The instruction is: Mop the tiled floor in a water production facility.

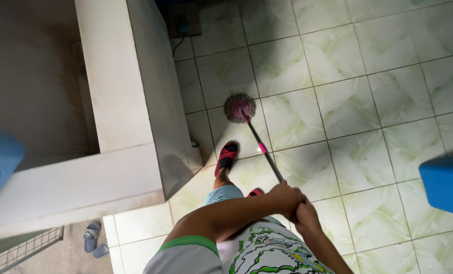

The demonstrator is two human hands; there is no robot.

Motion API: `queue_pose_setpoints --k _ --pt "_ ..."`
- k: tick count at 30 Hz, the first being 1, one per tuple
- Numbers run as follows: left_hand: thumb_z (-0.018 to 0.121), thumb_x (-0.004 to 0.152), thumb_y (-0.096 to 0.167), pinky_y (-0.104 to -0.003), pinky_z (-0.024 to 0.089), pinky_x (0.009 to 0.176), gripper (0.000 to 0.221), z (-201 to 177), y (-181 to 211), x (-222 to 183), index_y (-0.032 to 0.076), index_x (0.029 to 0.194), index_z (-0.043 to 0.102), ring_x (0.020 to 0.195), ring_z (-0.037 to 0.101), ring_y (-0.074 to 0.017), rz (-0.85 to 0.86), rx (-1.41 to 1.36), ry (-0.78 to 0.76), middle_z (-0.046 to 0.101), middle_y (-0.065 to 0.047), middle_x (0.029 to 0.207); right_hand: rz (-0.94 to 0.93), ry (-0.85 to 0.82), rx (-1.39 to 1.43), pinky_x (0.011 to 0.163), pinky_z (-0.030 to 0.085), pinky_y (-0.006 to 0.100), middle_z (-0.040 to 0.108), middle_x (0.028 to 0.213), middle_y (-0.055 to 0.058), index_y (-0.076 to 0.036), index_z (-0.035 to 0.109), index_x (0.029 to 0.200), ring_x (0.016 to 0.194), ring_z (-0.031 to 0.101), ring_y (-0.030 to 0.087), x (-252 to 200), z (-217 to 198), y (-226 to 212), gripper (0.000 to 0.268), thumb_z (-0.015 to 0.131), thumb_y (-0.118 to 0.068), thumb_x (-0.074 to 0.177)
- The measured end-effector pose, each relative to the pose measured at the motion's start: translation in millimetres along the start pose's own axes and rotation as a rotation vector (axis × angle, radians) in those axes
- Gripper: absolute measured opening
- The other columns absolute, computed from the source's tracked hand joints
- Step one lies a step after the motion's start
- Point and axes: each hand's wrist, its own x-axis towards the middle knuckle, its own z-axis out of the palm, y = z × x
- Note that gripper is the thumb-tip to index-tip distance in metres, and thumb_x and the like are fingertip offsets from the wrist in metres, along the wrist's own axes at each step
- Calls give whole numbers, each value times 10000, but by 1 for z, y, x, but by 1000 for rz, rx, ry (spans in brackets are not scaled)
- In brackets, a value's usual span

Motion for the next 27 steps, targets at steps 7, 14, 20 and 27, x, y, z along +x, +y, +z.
queue_pose_setpoints --k 7,14,20,27 --pt "908 551 572 -542 388 1167 926 -85 -168 26 266 1374 615 1069 700 -337 -112 -14 198 679 -60 1286 -91 -121 7 492 490 339 668 1100 136 -105 552 1314 815 656 222 102 139 -99 283 451 -124 1050" --pt "925 497 406 -472 382 1189 842 -180 -300 17 192 1268 661 1070 711 -287 -126 -205 325 738 -47 1164 -123 -240 21 456 450 334 652 1063 139 -130 542 1308 723 624 212 154 276 -196 427 320 17 974" --pt "925 496 239 -389 523 1050 797 -167 -297 11 199 1248 666 1112 683 -275 -271 -256 349 706 2 1227 -99 -188 -55 467 434 322 658 1091 94 -189 535 1339 703 601 172 132 291 -186 420 362 -7 1002" --pt "968 490 359 -523 354 1190 819 -75 -177 29 213 1238 669 1107 671 -308 -73 -126 330 714 -21 1180 -141 -209 -11 419 416 318 656 1037 136 -160 513 1331 601 549 184 77 150 -106 372 354 -51 1013"
